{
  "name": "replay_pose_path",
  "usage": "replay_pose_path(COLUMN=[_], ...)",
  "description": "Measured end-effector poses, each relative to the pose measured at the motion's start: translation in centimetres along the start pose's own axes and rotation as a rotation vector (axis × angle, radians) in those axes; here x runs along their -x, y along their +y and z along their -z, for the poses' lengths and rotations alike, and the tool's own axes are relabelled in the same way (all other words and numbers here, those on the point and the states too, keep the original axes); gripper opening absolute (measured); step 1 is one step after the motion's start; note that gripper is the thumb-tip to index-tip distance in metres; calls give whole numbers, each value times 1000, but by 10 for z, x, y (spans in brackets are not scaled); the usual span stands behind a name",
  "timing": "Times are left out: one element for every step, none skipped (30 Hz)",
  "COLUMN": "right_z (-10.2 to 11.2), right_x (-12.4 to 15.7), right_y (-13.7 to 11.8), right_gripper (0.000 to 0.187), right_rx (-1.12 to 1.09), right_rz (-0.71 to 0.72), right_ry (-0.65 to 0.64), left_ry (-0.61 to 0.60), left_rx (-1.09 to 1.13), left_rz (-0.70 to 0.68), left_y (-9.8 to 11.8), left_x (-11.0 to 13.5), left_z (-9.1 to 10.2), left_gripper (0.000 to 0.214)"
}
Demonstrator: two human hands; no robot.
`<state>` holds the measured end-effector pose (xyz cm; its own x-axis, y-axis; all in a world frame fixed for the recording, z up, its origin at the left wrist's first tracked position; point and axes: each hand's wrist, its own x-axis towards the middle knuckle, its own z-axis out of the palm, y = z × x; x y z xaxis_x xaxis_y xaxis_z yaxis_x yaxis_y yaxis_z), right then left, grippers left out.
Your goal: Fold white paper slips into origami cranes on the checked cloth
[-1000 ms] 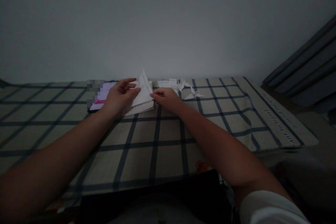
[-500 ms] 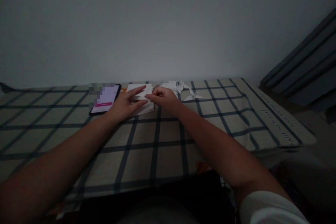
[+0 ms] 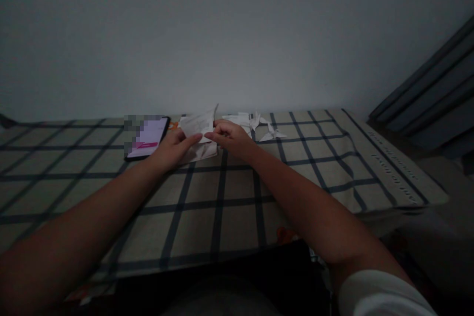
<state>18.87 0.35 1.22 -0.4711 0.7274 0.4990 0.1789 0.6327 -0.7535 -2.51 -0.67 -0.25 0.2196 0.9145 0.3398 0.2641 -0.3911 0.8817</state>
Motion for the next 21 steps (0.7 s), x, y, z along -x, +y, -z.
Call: replay_pose_path(right_z=[0,0,0,1,2,3,4,5,6,7,8,8,9,9,9,9,9,9,10,11,11], right_x=[0,0,0,0,0,0,0,0,-1,-1,-2,-2,-2,-3,-3,-3,-3,-4,-4,-4,-4], right_y=[0,0,1,2,4,6,9,12,15,18,21,23,25,26,27,27,27,27,27,27,27], right_gripper=[43,42,41,40,38,37,37,37,36,35,34,33,32,31,31,30,31,31,29,27,22], right_rx=[4,3,-3,-14,-32,-58,-87,-118,-144,-150,-140,-126,-115,-110,-104,-95,-73,-33,21,83,148], right_rz=[6,8,5,-3,-17,-41,-75,-119,-174,-228,-271,-300,-323,-339,-348,-350,-343,-329,-311,-291,-269], right_ry=[1,10,24,39,53,64,79,92,122,169,197,212,231,240,245,244,238,235,236,241,251], left_ry=[28,54,85,116,146,177,206,236,260,274,283,284,278,269,257,240,219,202,184,176,169], left_rx=[39,82,132,190,251,314,376,433,481,517,542,560,571,580,587,596,604,614,619,622,620], left_rz=[19,46,78,112,148,180,207,228,241,249,251,251,252,254,255,260,269,285,317,339,360], left_y=[0,1,1,2,2,3,3,4,5,6,7,9,10,12,13,14,14,15,15,15,16], left_x=[-1,-2,-3,-4,-5,-7,-8,-9,-10,-11,-11,-12,-11,-11,-11,-10,-10,-10,-10,-11,-11], left_z=[-1,-1,-2,-3,-3,-3,-4,-4,-5,-5,-5,-6,-6,-5,-5,-4,-3,-2,-1,0,0], left_gripper=[47,45,43,40,38,34,31,28,26,24,22,21,20,20,20,21,23,25,26,28,29])
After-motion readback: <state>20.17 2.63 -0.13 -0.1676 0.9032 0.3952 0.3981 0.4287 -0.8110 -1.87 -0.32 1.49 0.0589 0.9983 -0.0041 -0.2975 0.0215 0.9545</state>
